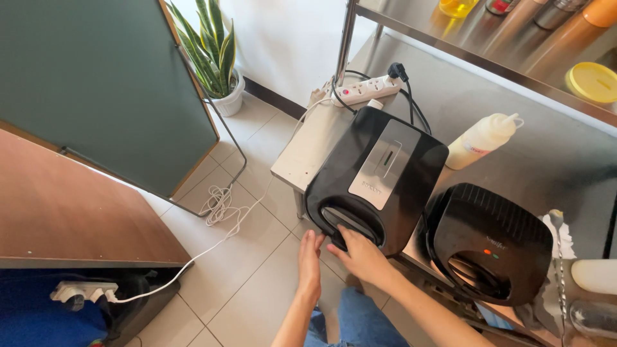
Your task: Sorting and arranging mini donuts and waffles into plastic baskets using tongs.
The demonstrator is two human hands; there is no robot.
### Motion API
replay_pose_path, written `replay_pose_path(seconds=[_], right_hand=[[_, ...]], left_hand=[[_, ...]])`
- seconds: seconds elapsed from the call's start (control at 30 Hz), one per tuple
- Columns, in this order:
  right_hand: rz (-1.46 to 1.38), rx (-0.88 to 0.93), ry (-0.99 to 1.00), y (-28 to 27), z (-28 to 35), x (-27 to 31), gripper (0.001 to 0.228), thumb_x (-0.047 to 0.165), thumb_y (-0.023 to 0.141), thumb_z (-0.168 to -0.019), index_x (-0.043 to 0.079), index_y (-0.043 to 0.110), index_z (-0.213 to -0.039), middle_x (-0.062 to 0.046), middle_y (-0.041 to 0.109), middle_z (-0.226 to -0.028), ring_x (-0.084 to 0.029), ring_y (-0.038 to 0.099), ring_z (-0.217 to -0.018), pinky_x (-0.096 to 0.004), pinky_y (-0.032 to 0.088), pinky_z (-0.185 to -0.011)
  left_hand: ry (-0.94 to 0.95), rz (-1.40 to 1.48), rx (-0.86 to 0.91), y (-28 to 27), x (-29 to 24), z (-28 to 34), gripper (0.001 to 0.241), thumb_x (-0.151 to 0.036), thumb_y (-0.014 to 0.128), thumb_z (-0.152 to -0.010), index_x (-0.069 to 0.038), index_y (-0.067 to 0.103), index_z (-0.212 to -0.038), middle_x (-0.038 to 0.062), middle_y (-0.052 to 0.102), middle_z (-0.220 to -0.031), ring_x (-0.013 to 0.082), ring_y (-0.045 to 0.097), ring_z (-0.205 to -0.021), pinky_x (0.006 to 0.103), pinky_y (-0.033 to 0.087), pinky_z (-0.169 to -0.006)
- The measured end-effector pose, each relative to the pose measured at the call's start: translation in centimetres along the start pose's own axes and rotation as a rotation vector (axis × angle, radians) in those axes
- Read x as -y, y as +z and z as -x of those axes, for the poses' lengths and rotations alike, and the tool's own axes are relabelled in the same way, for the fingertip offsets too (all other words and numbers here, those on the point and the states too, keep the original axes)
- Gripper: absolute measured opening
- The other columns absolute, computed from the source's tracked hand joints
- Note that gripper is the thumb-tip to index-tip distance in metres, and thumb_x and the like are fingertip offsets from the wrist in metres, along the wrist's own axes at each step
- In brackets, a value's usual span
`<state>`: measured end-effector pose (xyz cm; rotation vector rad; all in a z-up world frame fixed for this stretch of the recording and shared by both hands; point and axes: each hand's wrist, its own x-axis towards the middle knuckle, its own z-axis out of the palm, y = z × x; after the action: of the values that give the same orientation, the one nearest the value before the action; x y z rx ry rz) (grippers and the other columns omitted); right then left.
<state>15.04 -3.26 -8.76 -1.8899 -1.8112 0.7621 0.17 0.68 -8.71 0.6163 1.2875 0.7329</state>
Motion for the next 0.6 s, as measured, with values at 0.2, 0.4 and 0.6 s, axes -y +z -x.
replay_pose_path(seconds=[0.2, 0.4, 0.6], right_hand=[[-0.022, 0.262, 0.012, 0.8, -1.3, -1.8, 0.120, 0.082, 0.055, -0.084, -0.015, 0.027, -0.150, -0.033, 0.040, -0.152, -0.041, 0.047, -0.138, -0.044, 0.039, -0.112], [0.211, 0.004, 0.049, 2.0, -1.7, -0.7, 0.030, 0.018, 0.073, -0.082, 0.000, 0.054, -0.098, -0.020, 0.072, -0.082, -0.043, 0.071, -0.071, -0.050, 0.057, -0.058], [0.176, -0.026, 0.107, 2.2, -1.7, -0.7, 0.025, 0.018, 0.072, -0.082, 0.001, 0.058, -0.093, -0.021, 0.073, -0.085, -0.046, 0.070, -0.070, -0.054, 0.055, -0.060]], left_hand=[[-0.042, -0.005, -0.006, -0.5, -0.4, 0.7, 0.069, -0.044, 0.044, -0.097, -0.004, 0.043, -0.154, 0.014, 0.065, -0.146, 0.0204, 0.056, -0.140, 0.0356, 0.038, -0.116], [-0.010, -0.059, -0.052, -0.2, -1.2, 0.7, 0.064, -0.041, 0.041, -0.099, -0.002, 0.048, -0.149, 0.014, 0.072, -0.136, 0.0217, 0.061, -0.135, 0.0378, 0.036, -0.117], [0.027, -0.001, -0.118, 0.4, -0.9, 0.2, 0.060, -0.033, 0.046, -0.099, -0.001, 0.049, -0.149, 0.020, 0.074, -0.123, 0.0246, 0.067, -0.122, 0.0374, 0.042, -0.113]])
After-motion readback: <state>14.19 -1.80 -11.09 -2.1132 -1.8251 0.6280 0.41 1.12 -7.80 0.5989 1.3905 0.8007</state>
